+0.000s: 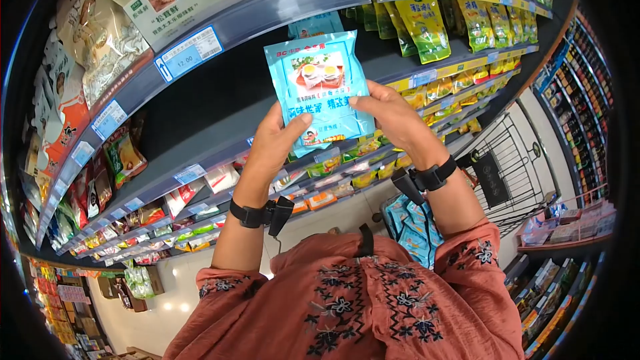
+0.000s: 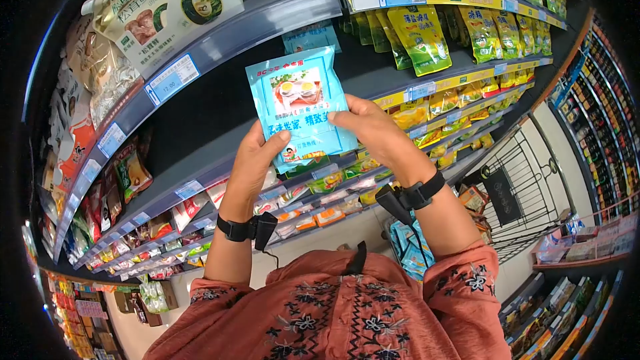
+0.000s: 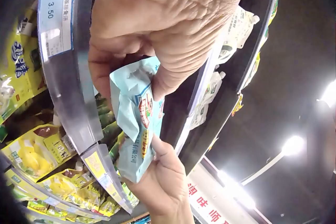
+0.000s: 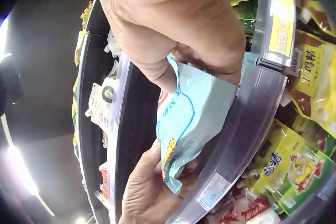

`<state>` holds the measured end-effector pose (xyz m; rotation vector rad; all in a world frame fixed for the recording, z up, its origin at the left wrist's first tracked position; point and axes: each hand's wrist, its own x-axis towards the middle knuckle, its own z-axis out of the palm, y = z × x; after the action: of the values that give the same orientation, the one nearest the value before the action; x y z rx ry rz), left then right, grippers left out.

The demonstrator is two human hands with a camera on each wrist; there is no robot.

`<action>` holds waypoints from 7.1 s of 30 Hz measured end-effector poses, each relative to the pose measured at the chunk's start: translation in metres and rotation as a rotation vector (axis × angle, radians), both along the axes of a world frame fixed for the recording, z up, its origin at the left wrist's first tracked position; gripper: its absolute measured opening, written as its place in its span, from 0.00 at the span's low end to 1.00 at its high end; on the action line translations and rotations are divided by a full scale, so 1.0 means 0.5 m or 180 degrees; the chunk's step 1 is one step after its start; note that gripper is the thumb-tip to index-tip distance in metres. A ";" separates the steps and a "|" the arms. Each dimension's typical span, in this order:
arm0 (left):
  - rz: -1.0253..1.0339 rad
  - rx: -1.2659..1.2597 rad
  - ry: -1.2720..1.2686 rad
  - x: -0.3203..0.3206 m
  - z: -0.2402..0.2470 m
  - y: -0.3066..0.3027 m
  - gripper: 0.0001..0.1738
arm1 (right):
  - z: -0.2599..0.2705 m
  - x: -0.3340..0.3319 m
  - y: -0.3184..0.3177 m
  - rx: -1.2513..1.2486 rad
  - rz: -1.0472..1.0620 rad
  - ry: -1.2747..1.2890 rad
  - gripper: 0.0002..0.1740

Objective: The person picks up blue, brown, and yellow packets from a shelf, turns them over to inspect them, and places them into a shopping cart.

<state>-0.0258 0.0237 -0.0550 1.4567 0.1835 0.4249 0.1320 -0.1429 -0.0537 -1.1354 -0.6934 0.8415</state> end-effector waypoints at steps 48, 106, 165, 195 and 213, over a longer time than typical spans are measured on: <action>0.0826 0.2272 0.1539 0.512 -0.004 0.270 0.31 | -0.057 0.139 -0.052 -0.0152 -0.1126 -0.1929 0.18; -0.1250 0.0931 0.3360 -0.112 -0.275 -0.492 0.19 | -1.121 0.046 -0.986 -0.4837 -0.3337 0.0189 0.23; -0.1803 0.0849 0.2472 -0.105 -0.310 -0.437 0.19 | -0.557 -0.001 -0.851 -0.1844 -0.3315 -0.0508 0.08; -0.0186 -0.0537 0.0921 -0.370 -0.133 0.016 0.30 | -0.053 -0.269 0.063 0.0005 0.0403 0.0111 0.18; -0.0113 0.0524 0.1242 -0.388 -0.002 0.206 0.30 | -0.056 -0.330 0.192 -0.0271 0.0921 -0.0296 0.20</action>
<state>-0.2198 0.1265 -0.0560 1.6939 0.4421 0.1241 -0.0331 -0.0470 -0.0817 -1.1725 -0.9211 1.0757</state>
